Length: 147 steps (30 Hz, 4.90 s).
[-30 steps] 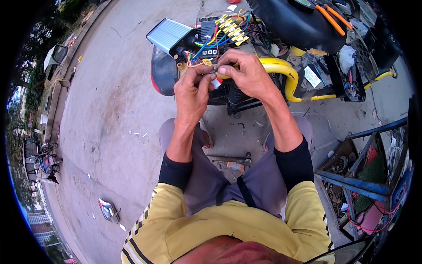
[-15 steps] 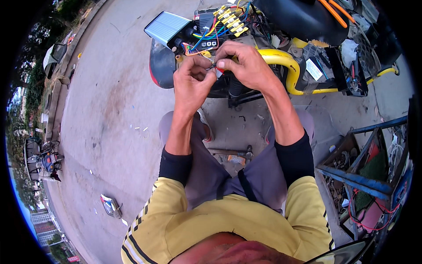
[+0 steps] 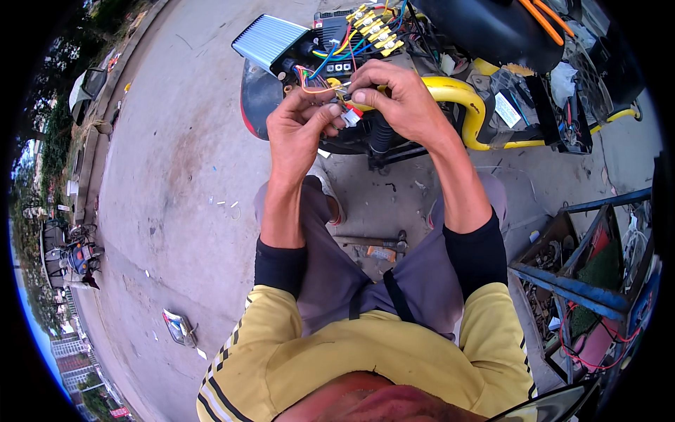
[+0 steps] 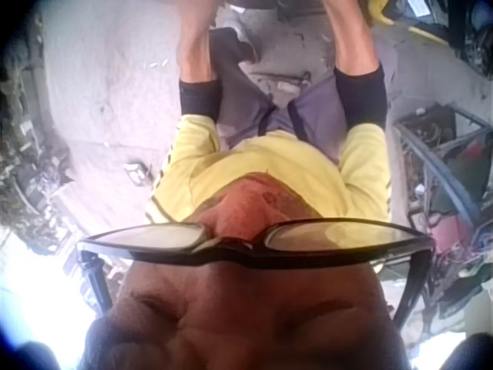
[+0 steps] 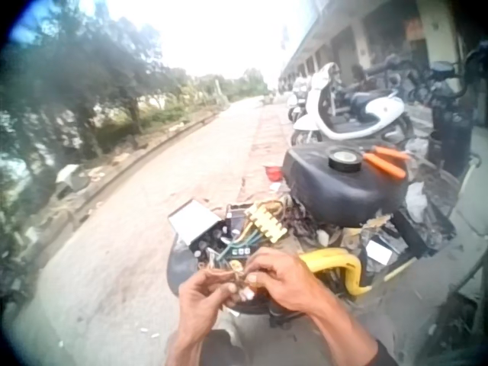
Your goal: The person works on the exposed wiring of a yellow electric scooter, stripping wire ends and connecting them to a control module. They handle multiple colored wires and connectors, securing connections by hand.
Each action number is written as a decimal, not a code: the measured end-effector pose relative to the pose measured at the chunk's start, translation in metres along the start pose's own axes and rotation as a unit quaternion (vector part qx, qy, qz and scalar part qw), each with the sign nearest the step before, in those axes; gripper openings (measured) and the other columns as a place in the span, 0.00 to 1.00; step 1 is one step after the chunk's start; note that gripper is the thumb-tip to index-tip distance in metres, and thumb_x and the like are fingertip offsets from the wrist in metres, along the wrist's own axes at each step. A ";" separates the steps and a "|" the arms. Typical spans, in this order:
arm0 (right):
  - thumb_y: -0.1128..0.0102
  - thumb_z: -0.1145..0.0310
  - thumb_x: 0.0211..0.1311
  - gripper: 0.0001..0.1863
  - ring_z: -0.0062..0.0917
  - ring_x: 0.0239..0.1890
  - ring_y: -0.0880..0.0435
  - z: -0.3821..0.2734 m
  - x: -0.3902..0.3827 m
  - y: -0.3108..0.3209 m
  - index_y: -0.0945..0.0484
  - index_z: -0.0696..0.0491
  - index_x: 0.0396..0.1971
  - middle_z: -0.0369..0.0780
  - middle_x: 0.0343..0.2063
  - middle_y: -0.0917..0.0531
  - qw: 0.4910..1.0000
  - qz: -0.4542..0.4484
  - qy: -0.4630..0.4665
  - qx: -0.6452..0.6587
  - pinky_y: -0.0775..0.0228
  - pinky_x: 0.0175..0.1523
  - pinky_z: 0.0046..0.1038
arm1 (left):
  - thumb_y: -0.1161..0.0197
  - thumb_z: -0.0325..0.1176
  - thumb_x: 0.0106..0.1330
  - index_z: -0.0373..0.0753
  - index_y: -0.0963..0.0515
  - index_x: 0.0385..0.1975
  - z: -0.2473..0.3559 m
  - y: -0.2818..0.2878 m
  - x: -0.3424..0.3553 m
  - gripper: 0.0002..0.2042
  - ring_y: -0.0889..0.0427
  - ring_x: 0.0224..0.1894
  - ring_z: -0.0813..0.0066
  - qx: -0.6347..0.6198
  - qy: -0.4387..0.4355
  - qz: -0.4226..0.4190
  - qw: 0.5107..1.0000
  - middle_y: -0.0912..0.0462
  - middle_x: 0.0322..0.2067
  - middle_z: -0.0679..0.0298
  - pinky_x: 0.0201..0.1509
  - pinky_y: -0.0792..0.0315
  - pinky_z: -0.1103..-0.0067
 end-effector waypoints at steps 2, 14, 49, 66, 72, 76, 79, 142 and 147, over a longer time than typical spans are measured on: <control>0.33 0.73 0.70 0.08 0.24 0.46 0.16 0.001 0.000 -0.001 0.13 0.62 0.42 0.39 0.43 0.13 1.000 0.003 -0.003 0.003 0.25 0.52 0.28 | 0.29 0.19 0.72 0.29 0.15 0.52 -0.003 0.000 0.000 0.12 0.11 0.33 0.79 -0.007 -0.002 -0.003 1.000 0.10 0.36 0.61 0.34 0.20 0.84; 0.32 0.74 0.71 0.08 0.23 0.46 0.14 0.002 -0.002 -0.004 0.12 0.63 0.44 0.40 0.44 0.12 1.000 0.005 -0.007 0.030 0.22 0.53 0.27 | 0.34 0.17 0.73 0.29 0.15 0.53 -0.003 -0.001 0.001 0.11 0.12 0.33 0.80 -0.015 -0.002 -0.009 1.000 0.10 0.37 0.61 0.34 0.21 0.84; 0.31 0.70 0.71 0.09 0.29 0.39 0.14 0.000 -0.003 -0.008 0.14 0.62 0.38 0.41 0.37 0.13 0.998 0.050 0.015 -0.028 0.24 0.45 0.30 | 0.29 0.20 0.73 0.29 0.13 0.52 0.002 -0.002 -0.004 0.11 0.13 0.32 0.78 0.039 -0.001 0.031 0.999 0.10 0.34 0.61 0.32 0.21 0.82; 0.29 0.66 0.69 0.10 0.38 0.39 0.11 0.000 -0.005 -0.010 0.12 0.59 0.38 0.41 0.38 0.12 0.994 0.078 0.051 -0.054 0.22 0.44 0.35 | 0.28 0.19 0.71 0.30 0.13 0.51 0.006 -0.004 -0.009 0.11 0.13 0.31 0.83 0.072 -0.020 0.041 0.996 0.10 0.31 0.63 0.32 0.21 0.85; 0.28 0.68 0.68 0.09 0.36 0.39 0.11 -0.002 -0.006 -0.009 0.12 0.59 0.39 0.41 0.38 0.12 0.994 0.080 0.052 -0.049 0.21 0.45 0.34 | 0.28 0.20 0.71 0.31 0.13 0.51 0.006 -0.004 -0.009 0.10 0.15 0.30 0.85 0.076 -0.023 0.045 0.996 0.10 0.30 0.63 0.31 0.24 0.86; 0.28 0.69 0.68 0.08 0.35 0.40 0.10 -0.002 -0.007 -0.009 0.12 0.59 0.39 0.40 0.39 0.11 0.994 0.080 0.049 -0.057 0.21 0.45 0.33 | 0.28 0.20 0.71 0.31 0.13 0.51 0.006 -0.005 -0.009 0.10 0.16 0.28 0.86 0.075 -0.026 0.045 0.996 0.10 0.29 0.64 0.30 0.25 0.87; 0.28 0.68 0.68 0.09 0.35 0.40 0.10 -0.003 -0.006 -0.010 0.12 0.59 0.39 0.40 0.38 0.11 0.993 0.081 0.054 -0.064 0.21 0.45 0.33 | 0.28 0.19 0.71 0.31 0.13 0.51 0.008 -0.004 -0.010 0.10 0.16 0.29 0.86 0.078 -0.024 0.046 0.996 0.10 0.29 0.64 0.30 0.25 0.87; 0.29 0.67 0.68 0.10 0.38 0.39 0.11 0.003 -0.014 -0.014 0.11 0.56 0.43 0.41 0.42 0.12 0.985 0.102 0.102 -0.095 0.20 0.45 0.34 | 0.28 0.23 0.73 0.32 0.13 0.49 0.004 -0.006 -0.014 0.08 0.15 0.28 0.86 0.129 -0.087 0.043 0.987 0.12 0.27 0.67 0.31 0.22 0.87; 0.28 0.66 0.66 0.11 0.39 0.40 0.11 0.006 -0.016 -0.013 0.11 0.57 0.42 0.41 0.43 0.12 0.990 0.106 0.065 -0.068 0.20 0.45 0.35 | 0.30 0.23 0.74 0.32 0.12 0.46 0.015 -0.006 -0.019 0.05 0.14 0.29 0.84 0.142 -0.110 0.060 0.982 0.10 0.31 0.65 0.32 0.21 0.85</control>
Point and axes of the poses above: each hand's wrist, its own x-axis towards the middle knuckle, its own y-axis out of the back of the hand, z = x × y, the point moved 4 cm from there along x, towards the middle knuckle
